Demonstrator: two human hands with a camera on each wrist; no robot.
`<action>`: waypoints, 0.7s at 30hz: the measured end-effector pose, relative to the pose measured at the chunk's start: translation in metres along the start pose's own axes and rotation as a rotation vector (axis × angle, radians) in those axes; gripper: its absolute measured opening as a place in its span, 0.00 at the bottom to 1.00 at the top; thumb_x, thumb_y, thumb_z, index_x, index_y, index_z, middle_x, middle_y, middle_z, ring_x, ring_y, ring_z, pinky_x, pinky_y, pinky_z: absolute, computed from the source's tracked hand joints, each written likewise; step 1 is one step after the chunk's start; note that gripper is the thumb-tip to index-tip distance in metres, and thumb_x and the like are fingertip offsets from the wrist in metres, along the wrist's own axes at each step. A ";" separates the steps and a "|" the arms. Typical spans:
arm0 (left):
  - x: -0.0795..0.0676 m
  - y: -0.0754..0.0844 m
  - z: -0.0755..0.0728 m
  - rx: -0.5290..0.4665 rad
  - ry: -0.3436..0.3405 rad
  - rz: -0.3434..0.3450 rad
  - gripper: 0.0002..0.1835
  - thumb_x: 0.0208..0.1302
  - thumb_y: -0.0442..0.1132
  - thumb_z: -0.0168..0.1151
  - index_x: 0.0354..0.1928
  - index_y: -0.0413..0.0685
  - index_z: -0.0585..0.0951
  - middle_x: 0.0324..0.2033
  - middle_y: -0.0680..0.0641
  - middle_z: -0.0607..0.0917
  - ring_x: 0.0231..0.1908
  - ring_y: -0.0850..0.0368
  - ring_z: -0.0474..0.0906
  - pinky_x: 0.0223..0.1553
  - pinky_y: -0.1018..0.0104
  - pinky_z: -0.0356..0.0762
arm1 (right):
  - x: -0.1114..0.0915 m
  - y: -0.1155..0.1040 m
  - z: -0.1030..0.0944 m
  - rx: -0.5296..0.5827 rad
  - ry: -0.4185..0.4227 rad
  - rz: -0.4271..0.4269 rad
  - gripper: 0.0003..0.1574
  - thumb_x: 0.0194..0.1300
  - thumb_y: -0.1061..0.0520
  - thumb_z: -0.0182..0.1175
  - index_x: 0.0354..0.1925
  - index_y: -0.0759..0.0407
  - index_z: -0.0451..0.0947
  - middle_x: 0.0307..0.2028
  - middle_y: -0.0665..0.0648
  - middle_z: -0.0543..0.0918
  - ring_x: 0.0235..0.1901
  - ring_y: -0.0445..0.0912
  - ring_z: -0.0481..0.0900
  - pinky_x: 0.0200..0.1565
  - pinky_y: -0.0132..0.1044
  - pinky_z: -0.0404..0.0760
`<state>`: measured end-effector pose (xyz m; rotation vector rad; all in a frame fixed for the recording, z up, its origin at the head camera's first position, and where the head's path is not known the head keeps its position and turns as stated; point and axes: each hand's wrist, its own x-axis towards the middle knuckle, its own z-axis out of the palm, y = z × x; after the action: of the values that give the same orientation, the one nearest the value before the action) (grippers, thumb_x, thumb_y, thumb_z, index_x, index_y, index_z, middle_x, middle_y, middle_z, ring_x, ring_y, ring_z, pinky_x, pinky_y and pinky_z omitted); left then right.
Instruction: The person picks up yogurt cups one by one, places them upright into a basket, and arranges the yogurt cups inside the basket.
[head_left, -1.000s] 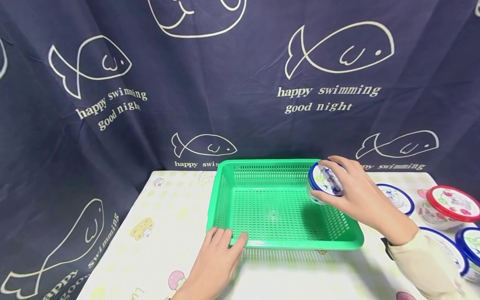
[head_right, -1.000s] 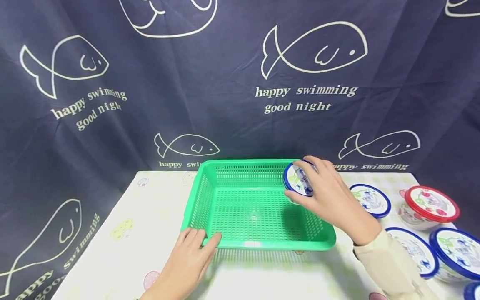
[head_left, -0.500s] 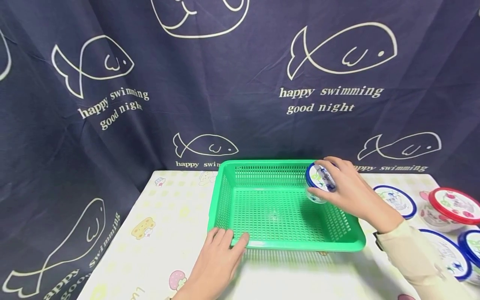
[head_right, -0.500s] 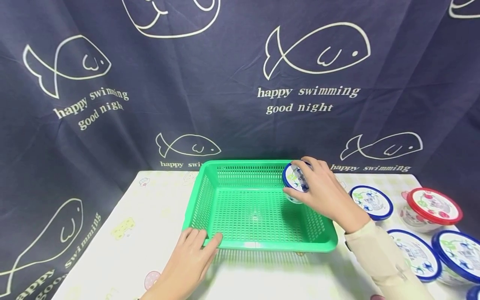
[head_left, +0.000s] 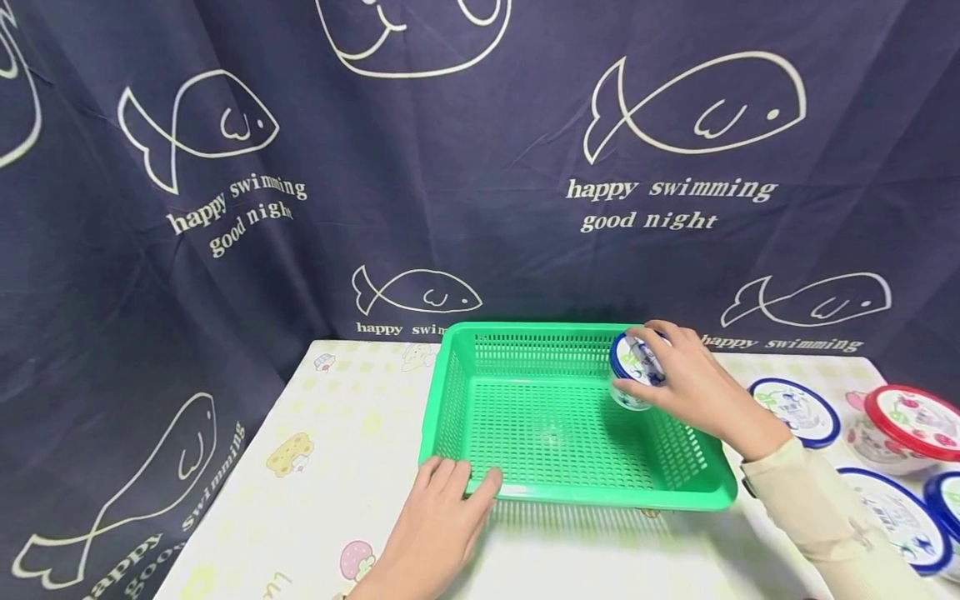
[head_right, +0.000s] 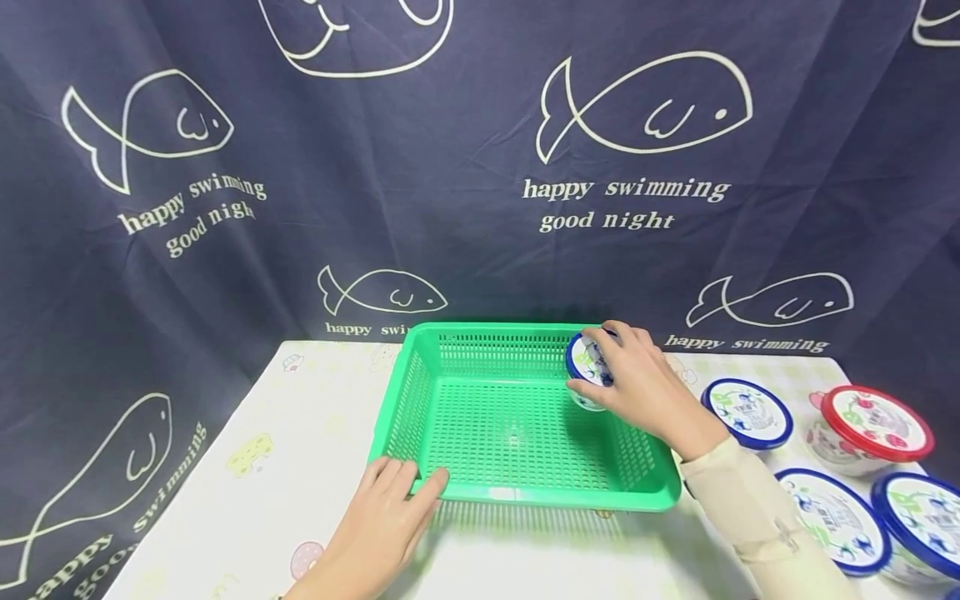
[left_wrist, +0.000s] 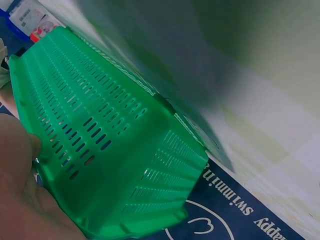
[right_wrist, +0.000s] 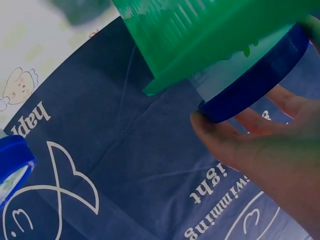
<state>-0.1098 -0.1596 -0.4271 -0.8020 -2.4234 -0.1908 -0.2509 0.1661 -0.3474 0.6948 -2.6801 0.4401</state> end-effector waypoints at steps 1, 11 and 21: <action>0.000 0.000 0.000 0.001 -0.002 -0.001 0.19 0.69 0.47 0.32 0.51 0.54 0.72 0.26 0.53 0.67 0.29 0.54 0.64 0.47 0.53 0.64 | 0.001 0.001 0.001 0.001 -0.005 0.003 0.44 0.46 0.31 0.60 0.56 0.53 0.67 0.53 0.62 0.66 0.50 0.60 0.63 0.48 0.57 0.64; -0.002 0.000 0.002 0.002 -0.002 -0.005 0.18 0.69 0.48 0.35 0.52 0.54 0.72 0.28 0.52 0.69 0.31 0.54 0.65 0.48 0.53 0.63 | 0.005 0.012 0.011 0.012 -0.018 -0.005 0.45 0.47 0.31 0.60 0.56 0.55 0.67 0.52 0.62 0.67 0.49 0.60 0.64 0.48 0.56 0.64; -0.001 -0.001 0.003 -0.003 -0.005 0.002 0.18 0.68 0.47 0.37 0.53 0.54 0.72 0.28 0.52 0.68 0.31 0.54 0.65 0.48 0.53 0.63 | 0.009 0.014 0.016 0.032 -0.068 0.006 0.47 0.46 0.31 0.60 0.58 0.54 0.65 0.55 0.61 0.65 0.53 0.60 0.62 0.50 0.57 0.64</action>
<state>-0.1114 -0.1605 -0.4303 -0.8072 -2.4277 -0.1922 -0.2696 0.1680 -0.3613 0.7233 -2.7454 0.4704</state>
